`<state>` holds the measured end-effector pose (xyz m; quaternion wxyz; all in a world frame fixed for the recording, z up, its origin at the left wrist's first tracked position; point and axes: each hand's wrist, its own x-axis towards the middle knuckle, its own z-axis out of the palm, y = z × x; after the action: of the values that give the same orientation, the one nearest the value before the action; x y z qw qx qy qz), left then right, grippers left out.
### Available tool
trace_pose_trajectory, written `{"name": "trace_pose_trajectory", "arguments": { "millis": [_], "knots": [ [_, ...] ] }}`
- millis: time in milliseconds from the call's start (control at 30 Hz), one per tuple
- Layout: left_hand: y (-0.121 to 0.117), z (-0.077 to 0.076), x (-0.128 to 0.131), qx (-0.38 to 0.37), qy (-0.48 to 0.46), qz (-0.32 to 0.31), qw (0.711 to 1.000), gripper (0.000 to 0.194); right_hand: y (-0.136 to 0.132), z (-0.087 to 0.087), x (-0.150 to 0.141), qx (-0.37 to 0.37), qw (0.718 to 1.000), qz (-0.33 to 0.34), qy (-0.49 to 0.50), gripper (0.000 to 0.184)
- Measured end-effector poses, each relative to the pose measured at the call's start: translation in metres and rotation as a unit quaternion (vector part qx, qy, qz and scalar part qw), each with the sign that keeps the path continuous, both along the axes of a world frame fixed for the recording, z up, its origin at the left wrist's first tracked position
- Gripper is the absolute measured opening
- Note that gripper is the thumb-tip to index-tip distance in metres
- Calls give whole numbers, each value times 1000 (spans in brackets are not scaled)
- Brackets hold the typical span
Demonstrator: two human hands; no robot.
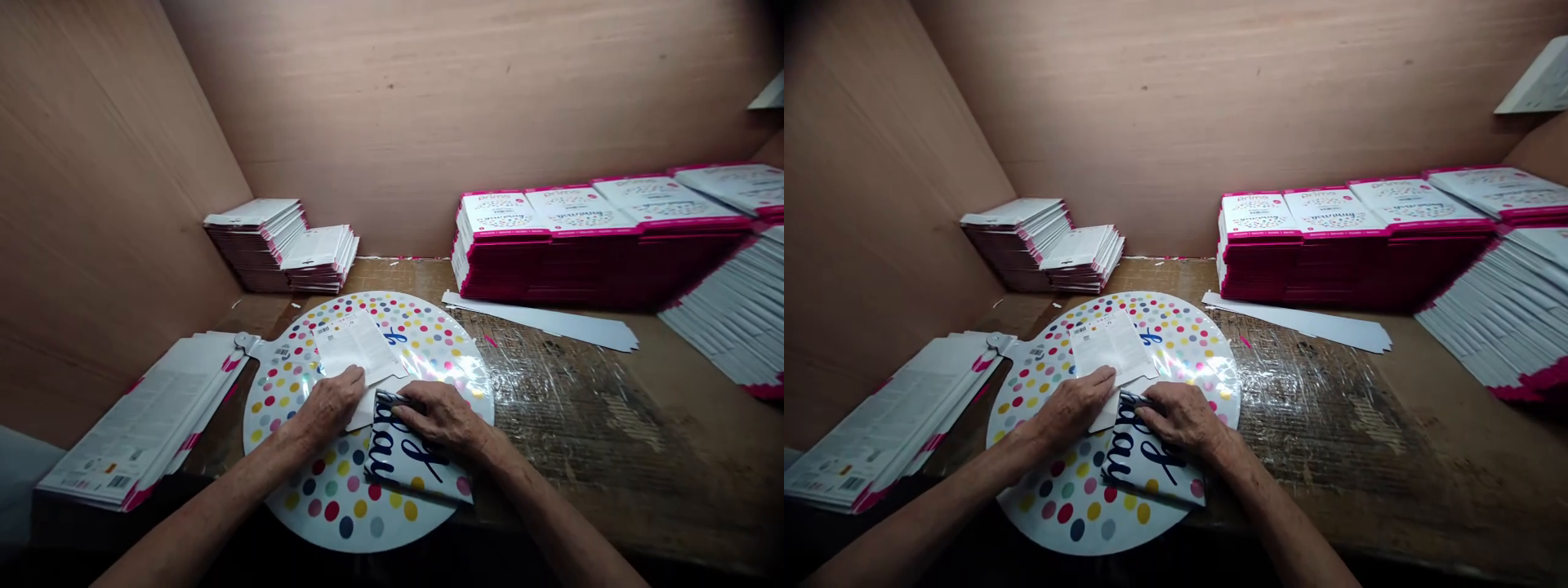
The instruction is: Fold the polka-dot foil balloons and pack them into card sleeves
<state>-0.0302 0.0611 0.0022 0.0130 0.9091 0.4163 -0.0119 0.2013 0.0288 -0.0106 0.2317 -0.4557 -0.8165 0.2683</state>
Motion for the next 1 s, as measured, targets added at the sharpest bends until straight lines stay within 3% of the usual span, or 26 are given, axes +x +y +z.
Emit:
{"name": "trace_pose_trajectory", "arguments": {
  "millis": [133,267,367,467,633,800,1000],
  "knots": [
    [-1,2,0,-12,27,-14,999,23,-5,3,2,-26,999,10,34,20],
    [-4,0,-2,-20,-37,-30,999,18,-2,13,-10,-21,990,-18,141,21],
    [-4,-3,-4,-1,-87,-16,996,20,4,17,-26,-6,991,-135,20,30],
    [-2,-5,-4,32,-88,15,996,16,8,16,-34,-31,966,-233,-110,51],
    [2,3,-4,68,-64,-32,995,13,16,13,-32,-53,962,-226,-145,27],
    [7,19,-4,140,-44,-29,989,29,26,15,-34,-76,956,-234,-160,29],
    [2,23,0,134,-105,-47,984,28,32,15,-42,-53,946,-288,-142,25]
  ]
}}
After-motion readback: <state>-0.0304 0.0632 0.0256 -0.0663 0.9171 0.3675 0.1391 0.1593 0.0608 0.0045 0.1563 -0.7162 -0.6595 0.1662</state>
